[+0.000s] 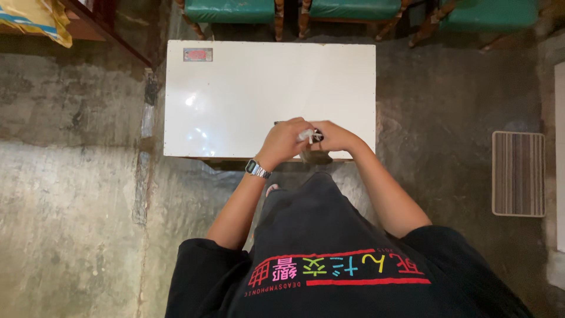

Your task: The person wipes a white table surface using a cloth and a spray bottle, applying liquid to the cloth and then rubbing the table in circular motions.

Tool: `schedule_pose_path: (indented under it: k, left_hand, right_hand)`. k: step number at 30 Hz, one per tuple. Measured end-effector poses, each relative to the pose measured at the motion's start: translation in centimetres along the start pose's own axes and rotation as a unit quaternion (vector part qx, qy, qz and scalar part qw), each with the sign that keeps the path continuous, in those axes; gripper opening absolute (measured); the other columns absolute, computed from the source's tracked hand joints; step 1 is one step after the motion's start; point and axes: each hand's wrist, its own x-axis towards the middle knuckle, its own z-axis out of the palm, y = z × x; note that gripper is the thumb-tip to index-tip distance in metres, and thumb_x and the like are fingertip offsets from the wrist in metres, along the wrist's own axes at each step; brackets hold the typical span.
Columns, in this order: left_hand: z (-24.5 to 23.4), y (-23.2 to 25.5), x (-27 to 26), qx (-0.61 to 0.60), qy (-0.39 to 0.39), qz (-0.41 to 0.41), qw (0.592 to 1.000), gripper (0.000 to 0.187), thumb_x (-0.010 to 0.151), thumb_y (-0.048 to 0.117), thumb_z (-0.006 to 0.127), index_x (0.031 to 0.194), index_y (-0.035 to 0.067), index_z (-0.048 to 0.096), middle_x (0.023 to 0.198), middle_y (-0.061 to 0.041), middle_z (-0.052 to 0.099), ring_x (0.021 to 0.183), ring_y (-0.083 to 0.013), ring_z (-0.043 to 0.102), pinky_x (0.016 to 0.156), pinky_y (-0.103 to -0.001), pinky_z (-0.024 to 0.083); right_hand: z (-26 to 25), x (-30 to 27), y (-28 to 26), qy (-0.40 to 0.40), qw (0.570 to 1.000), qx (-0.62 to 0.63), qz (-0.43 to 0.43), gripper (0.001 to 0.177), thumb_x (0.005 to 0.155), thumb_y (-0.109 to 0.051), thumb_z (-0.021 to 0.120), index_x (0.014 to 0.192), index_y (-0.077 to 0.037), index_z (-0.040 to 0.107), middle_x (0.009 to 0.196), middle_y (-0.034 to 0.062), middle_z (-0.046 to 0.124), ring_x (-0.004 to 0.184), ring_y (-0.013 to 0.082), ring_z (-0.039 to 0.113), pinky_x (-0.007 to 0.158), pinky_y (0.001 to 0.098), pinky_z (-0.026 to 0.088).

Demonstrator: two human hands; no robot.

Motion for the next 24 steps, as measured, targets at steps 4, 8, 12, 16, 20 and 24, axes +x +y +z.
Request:
schedule_pose_path:
  k: [4,8,12,16,20,24]
  left_hand:
    - [-0.3,0.0,-0.4,0.013,-0.009,0.006,1.0,0.022,0.083,0.012,0.074,0.104,0.014,0.074,0.096,-0.007,0.071,0.086,-0.0339,0.07,0.071,-0.046,0.055]
    - [-0.6,0.0,-0.9,0.011,-0.006,0.008,1.0,0.018,0.084,0.012,0.074,0.102,0.014,0.074,0.097,-0.006,0.072,0.087,-0.0336,0.07,0.072,-0.045,0.055]
    - [-0.8,-0.4,-1.2,0.02,-0.017,0.0,1.0,0.017,0.084,0.013,0.074,0.1,0.012,0.072,0.097,-0.007,0.071,0.088,-0.034,0.069,0.073,-0.045,0.055]
    - [-1.1,-0.7,-1.5,0.019,-0.022,-0.007,1.0,0.016,0.084,0.013,0.074,0.1,0.013,0.073,0.096,-0.007,0.071,0.087,-0.0336,0.069,0.073,-0.045,0.055]
    - [-1.4,-1.0,-1.8,0.001,-0.014,-0.001,1.0,0.015,0.084,0.012,0.074,0.099,0.012,0.073,0.098,-0.007,0.072,0.088,-0.0336,0.069,0.074,-0.044,0.055]
    - [-1.5,-1.1,-2.0,0.005,-0.018,-0.005,1.0,0.015,0.083,0.012,0.075,0.099,0.012,0.072,0.098,-0.007,0.072,0.089,-0.0342,0.07,0.074,-0.045,0.055]
  right_hand:
    - [0.6,0.9,1.6,-0.057,0.997,0.012,0.051,0.042,0.084,-0.024,0.083,0.118,-0.003,0.07,0.099,0.0052,0.076,0.087,0.0125,0.066,0.079,0.0318,0.056]
    - [1.5,1.5,3.0,-0.092,0.994,0.034,0.052,0.038,0.085,-0.022,0.078,0.119,-0.005,0.07,0.1,0.0015,0.075,0.09,0.0111,0.066,0.081,0.0298,0.055]
    - [2.7,2.0,4.1,-0.105,0.991,0.036,0.078,0.029,0.089,-0.02,0.074,0.114,-0.005,0.072,0.097,0.0015,0.076,0.088,0.011,0.065,0.079,0.0304,0.056]
    - [2.9,2.0,3.3,-0.101,0.994,0.025,0.036,0.029,0.087,-0.019,0.078,0.111,-0.005,0.071,0.093,0.0035,0.074,0.086,0.0116,0.063,0.078,0.0313,0.055]
    - [3.1,2.3,2.7,-0.099,0.994,0.043,-0.006,0.031,0.085,-0.019,0.08,0.111,-0.005,0.071,0.094,0.0021,0.076,0.087,0.0099,0.066,0.08,0.0297,0.056]
    - [3.6,2.4,3.7,-0.097,0.992,0.076,-0.021,0.026,0.089,-0.019,0.078,0.11,-0.005,0.071,0.094,0.003,0.075,0.087,0.0104,0.065,0.081,0.0303,0.055]
